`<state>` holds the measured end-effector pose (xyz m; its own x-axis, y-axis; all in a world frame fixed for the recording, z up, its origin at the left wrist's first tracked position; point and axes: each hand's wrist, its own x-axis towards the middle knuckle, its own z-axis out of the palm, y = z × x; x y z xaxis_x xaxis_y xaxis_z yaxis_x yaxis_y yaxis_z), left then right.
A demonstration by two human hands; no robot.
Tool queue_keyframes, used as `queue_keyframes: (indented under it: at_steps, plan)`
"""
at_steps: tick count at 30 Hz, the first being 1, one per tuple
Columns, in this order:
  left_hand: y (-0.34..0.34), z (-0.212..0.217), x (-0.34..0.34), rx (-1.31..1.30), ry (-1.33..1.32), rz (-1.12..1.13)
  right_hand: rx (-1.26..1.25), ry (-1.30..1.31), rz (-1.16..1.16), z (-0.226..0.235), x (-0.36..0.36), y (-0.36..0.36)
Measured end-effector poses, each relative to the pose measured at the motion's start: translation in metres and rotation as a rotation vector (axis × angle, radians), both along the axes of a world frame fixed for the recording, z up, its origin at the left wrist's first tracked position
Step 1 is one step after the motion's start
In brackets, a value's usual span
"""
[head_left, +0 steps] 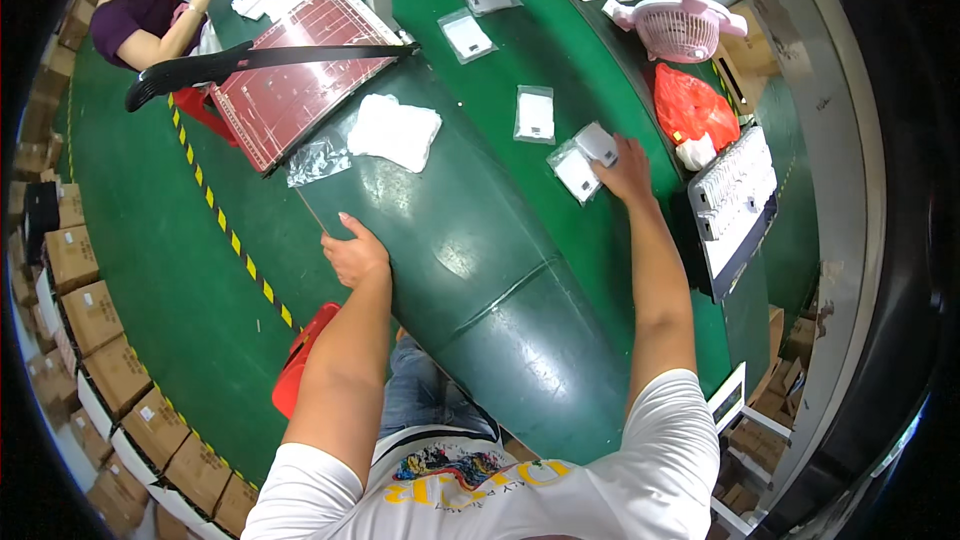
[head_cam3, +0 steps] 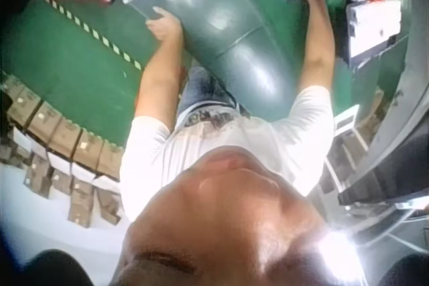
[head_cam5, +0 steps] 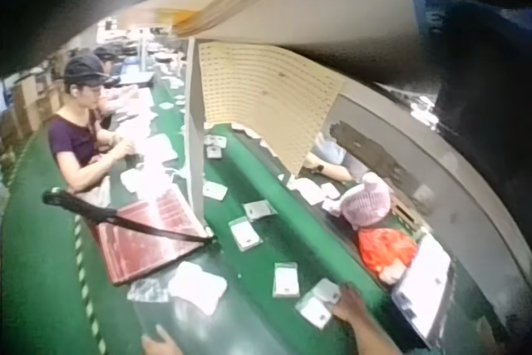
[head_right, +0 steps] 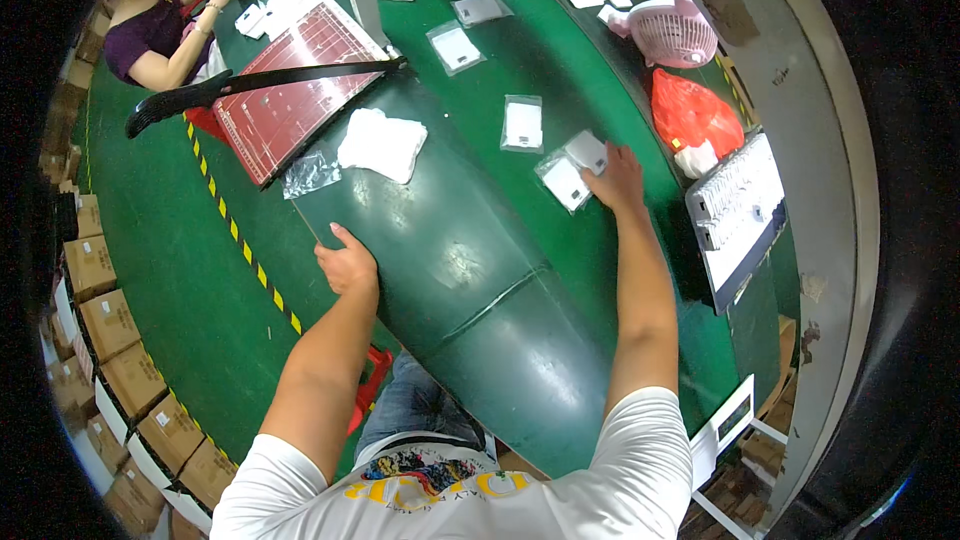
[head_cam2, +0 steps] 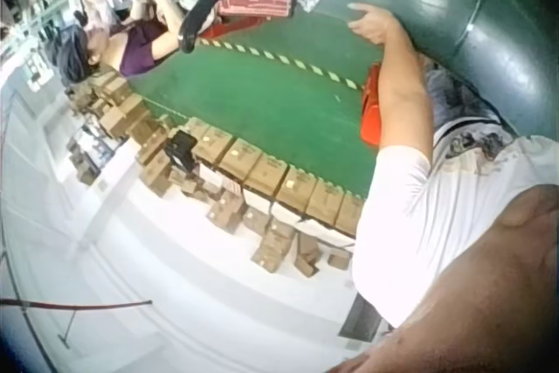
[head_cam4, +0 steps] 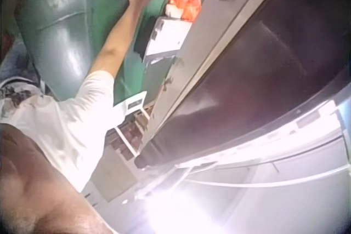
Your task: The person gathers plastic-wrapped packets from a conveyor belt, stacks them by hand, handles packaging inserts, and places the packets into a cardboard box.
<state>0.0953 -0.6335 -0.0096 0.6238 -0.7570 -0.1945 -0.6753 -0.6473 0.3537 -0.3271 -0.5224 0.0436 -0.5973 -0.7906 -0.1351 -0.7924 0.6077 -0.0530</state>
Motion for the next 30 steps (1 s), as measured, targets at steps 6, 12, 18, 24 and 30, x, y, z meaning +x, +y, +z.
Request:
queue_keyframes:
  at_steps: [6, 12, 18, 24, 30]
  plan:
    - [0.0, 0.007, -0.003, 0.005, 0.012, 0.004, -0.291, -0.07, 0.055, 0.009, 0.014, 0.025]
    - [-0.001, 0.008, -0.003, 0.01, 0.002, 0.002, -0.248, 0.072, 0.333, 0.002, 0.049, 0.053]
    - [0.0, 0.009, -0.004, 0.009, -0.007, 0.01, -0.278, -0.038, 0.297, 0.011, 0.057, 0.037]
    - [0.0, 0.01, -0.004, 0.009, 0.003, 0.012, 0.089, -0.153, 0.221, 0.013, 0.049, 0.016]
    - [-0.001, 0.008, -0.004, -0.005, 0.017, 0.001, 0.041, -0.256, -0.18, -0.005, 0.034, -0.007]
